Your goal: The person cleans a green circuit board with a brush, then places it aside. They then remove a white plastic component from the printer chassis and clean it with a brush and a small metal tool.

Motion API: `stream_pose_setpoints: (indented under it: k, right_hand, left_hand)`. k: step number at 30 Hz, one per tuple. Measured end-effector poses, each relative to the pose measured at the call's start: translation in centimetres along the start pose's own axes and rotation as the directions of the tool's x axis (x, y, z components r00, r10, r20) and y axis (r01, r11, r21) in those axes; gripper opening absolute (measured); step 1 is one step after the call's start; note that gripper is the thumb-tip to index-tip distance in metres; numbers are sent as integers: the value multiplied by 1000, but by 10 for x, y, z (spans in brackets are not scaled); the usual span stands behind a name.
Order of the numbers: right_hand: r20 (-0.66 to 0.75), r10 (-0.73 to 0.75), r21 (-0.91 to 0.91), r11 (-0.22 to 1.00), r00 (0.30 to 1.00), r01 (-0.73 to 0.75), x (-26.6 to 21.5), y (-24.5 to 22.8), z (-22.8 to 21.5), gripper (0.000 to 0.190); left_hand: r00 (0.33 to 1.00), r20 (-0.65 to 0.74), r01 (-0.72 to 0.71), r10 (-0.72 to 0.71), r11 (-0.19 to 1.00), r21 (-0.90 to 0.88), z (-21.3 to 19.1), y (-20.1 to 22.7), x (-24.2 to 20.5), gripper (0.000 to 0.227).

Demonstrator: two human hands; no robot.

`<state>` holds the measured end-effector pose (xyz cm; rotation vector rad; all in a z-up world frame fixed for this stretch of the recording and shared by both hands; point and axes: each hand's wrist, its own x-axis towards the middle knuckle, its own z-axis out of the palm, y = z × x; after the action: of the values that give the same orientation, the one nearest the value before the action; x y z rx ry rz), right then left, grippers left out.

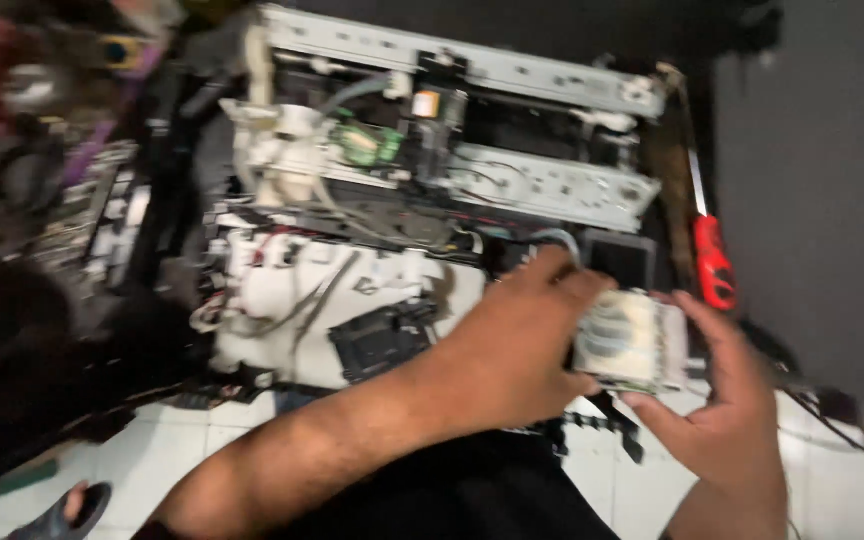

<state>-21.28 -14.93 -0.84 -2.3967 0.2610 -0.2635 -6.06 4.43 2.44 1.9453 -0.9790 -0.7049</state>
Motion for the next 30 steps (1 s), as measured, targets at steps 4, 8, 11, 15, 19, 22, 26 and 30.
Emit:
stream_pose_setpoints:
  k: [4, 8, 11, 15, 19, 22, 26, 30]
  right_hand:
    - [-16, 52, 24, 998, 999, -51, 4, 17, -1, 91]
    - [73, 120, 61, 990, 990, -124, 1, 35, 9, 97]
    - [48, 165, 321, 931, 985, -172, -9, 55, 21, 102]
    - [56, 73, 380, 921, 996, -89, -14, 101, 38, 111]
    - [77, 107, 197, 973, 991, -120, -5, 75, 27, 108]
    - [68, 90, 229, 968, 994, -104, -4, 53, 24, 108]
    - [64, 53, 265, 962, 997, -68, -2, 73, 27, 113]
    - [30, -8, 356, 935, 1000, -3, 3, 48, 24, 111]
  left_hand:
    - [997, -41, -63, 68, 993, 98, 2, 4, -3, 88]
    - [977, -192, -50, 96, 971, 232, -30, 16, -44, 99]
    - [974, -215, -53, 75, 993, 108, -82, 23, -95, 73]
    - [770, -613, -44, 177, 973, 226, -118, -9, -138, 42]
    - [661, -706, 21, 255, 934, 356, -114, -49, -149, 26]
    - [730, -618, 63, 291, 873, 484, -97, -47, -144, 17]
    - [804, -592, 412, -59, 772, 483, -76, -60, -119, 20]
    - [782, -608, 564, -138, 570, 597, -62, -78, -100, 9]
